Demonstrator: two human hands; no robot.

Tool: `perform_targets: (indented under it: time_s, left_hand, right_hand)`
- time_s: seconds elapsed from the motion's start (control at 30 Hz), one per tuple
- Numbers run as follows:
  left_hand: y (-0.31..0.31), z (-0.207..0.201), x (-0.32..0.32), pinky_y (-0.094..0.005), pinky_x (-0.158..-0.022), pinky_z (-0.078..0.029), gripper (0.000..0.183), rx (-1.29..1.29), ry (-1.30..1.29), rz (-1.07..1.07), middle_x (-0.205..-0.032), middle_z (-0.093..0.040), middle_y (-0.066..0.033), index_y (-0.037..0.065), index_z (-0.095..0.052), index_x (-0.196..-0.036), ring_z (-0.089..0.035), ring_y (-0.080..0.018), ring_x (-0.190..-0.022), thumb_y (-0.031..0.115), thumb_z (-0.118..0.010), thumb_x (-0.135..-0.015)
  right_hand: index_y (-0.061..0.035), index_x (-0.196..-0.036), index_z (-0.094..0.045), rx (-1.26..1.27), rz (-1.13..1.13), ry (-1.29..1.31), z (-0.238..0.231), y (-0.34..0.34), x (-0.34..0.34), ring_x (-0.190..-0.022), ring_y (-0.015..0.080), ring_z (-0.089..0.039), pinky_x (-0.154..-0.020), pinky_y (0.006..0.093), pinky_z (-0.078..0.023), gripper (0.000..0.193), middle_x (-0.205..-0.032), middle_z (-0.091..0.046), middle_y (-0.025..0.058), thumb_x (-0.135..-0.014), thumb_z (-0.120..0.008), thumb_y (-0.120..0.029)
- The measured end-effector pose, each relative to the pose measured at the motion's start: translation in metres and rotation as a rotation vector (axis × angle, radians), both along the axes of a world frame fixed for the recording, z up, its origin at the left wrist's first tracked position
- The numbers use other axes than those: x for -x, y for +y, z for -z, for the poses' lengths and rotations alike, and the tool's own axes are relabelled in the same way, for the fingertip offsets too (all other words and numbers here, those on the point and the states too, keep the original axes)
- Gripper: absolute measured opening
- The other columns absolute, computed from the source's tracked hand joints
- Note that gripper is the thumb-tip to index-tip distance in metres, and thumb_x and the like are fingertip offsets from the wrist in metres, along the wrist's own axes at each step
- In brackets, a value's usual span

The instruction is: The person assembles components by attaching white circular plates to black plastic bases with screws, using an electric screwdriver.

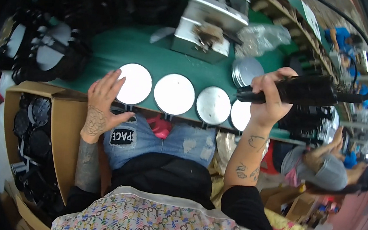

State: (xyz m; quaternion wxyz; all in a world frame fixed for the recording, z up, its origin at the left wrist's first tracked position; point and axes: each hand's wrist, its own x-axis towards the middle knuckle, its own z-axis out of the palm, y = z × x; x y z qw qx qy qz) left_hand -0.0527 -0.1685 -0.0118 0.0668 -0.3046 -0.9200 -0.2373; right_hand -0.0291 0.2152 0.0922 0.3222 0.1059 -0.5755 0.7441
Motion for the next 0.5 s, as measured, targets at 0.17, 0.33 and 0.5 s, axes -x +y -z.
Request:
perform_targets:
  time_s: [0.17,0.33,0.5]
  left_hand:
    - [-0.003,0.003,0.000,-0.0480,-0.118,-0.024,0.096,0.029,0.039,-0.005,-0.160,-0.041,-0.0106,0.012,-0.047,-0.151,-0.038,-0.0291,-0.147,0.040,-0.086,-0.068]
    - [0.000,-0.001,0.000,-0.0470,-0.119,-0.024,0.098,0.064,0.044,-0.003,-0.160,-0.041,-0.0107,0.012,-0.046,-0.152,-0.036,-0.0298,-0.149,0.036,-0.087,-0.067]
    - [-0.001,0.002,-0.001,-0.0467,-0.120,-0.024,0.098,0.080,0.043,0.000,-0.160,-0.041,-0.0106,0.012,-0.045,-0.152,-0.036,-0.0296,-0.149,0.036,-0.087,-0.066]
  right_hand:
    - [-0.0010,-0.115,-0.052,-0.060,0.251,-0.100,0.015,0.035,-0.048,-0.060,0.0167,-0.055,-0.060,0.0324,-0.048,0.037,-0.076,-0.058,0.0073,-0.082,-0.066,0.010]
    - [-0.0012,-0.114,-0.052,0.070,0.244,-0.063,0.031,0.052,-0.063,-0.061,0.0164,-0.056,-0.060,0.0322,-0.049,0.036,-0.078,-0.062,0.0080,-0.083,-0.068,0.008]
    - [-0.0010,-0.112,-0.053,0.061,0.270,-0.083,0.036,0.054,-0.061,-0.060,0.0169,-0.057,-0.060,0.0319,-0.049,0.034,-0.076,-0.061,0.0078,-0.083,-0.069,0.007]
